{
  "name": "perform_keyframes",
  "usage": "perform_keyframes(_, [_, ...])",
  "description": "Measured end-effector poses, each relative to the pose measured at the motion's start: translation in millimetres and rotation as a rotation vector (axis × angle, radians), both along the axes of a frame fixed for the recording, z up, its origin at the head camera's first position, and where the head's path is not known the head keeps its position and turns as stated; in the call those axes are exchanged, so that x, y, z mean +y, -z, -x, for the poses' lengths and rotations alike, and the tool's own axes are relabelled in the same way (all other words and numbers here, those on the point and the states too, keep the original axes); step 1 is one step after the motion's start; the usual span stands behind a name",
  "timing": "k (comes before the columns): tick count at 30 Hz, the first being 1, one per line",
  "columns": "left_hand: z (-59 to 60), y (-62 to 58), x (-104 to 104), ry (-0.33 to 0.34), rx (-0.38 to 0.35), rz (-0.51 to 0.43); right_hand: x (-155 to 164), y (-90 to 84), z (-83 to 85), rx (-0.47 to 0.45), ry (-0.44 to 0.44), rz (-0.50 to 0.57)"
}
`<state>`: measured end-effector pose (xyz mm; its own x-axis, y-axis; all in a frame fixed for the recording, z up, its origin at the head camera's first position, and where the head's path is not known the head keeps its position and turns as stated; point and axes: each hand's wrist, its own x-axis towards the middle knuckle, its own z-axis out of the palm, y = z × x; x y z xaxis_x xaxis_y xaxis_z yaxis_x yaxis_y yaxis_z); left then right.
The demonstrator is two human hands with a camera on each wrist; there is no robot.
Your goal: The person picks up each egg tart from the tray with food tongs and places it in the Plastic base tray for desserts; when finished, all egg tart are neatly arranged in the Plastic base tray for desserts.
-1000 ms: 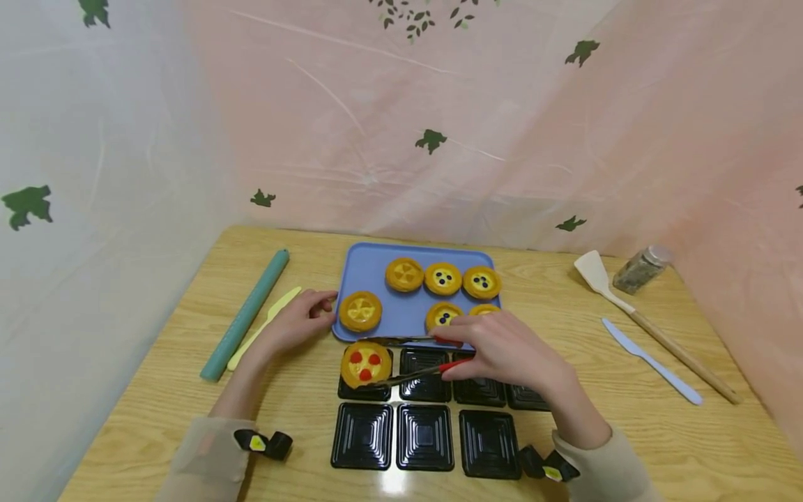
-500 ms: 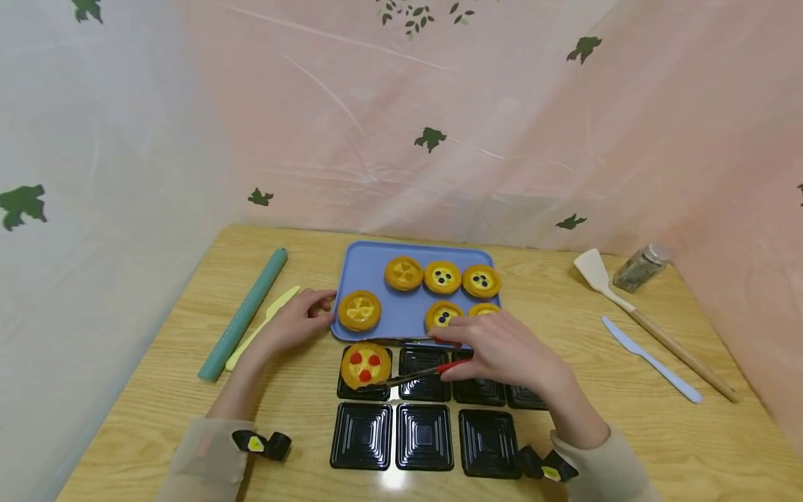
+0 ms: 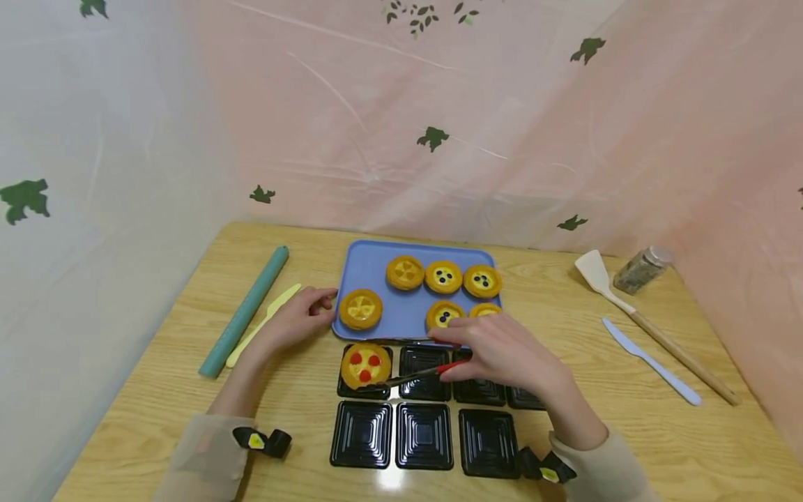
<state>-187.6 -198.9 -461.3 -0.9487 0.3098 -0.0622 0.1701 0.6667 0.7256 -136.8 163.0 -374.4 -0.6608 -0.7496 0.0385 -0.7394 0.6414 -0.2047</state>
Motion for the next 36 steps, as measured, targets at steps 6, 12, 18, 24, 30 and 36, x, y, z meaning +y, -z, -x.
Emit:
perform_keyframes(6, [-0.1,-0.8,-1.3,0.006,0.011,-0.002,-0.2,0.0,0.7,-0.001,0.001,-0.004])
perform_keyframes(12, [0.4,-0.2,-1.9,0.026,0.037,-0.002,-0.1,1.7,0.9,0.012,-0.001,-0.002])
perform_keyframes(18, [0.1,-1.1,-1.5,0.017,0.025,-0.013,-0.9,2.3,1.0,0.0,0.001,0.004])
perform_keyframes(24, [0.4,-0.4,-1.2,0.023,0.03,-0.016,-0.9,2.2,0.6,-0.005,0.007,-0.002])
perform_keyframes(30, [0.4,-0.7,-0.9,0.023,0.032,-0.012,-0.9,2.6,0.9,-0.003,0.008,0.001])
perform_keyframes(36, [0.3,-1.4,-0.8,0.022,0.028,-0.012,-0.9,2.7,1.0,0.003,0.008,-0.004])
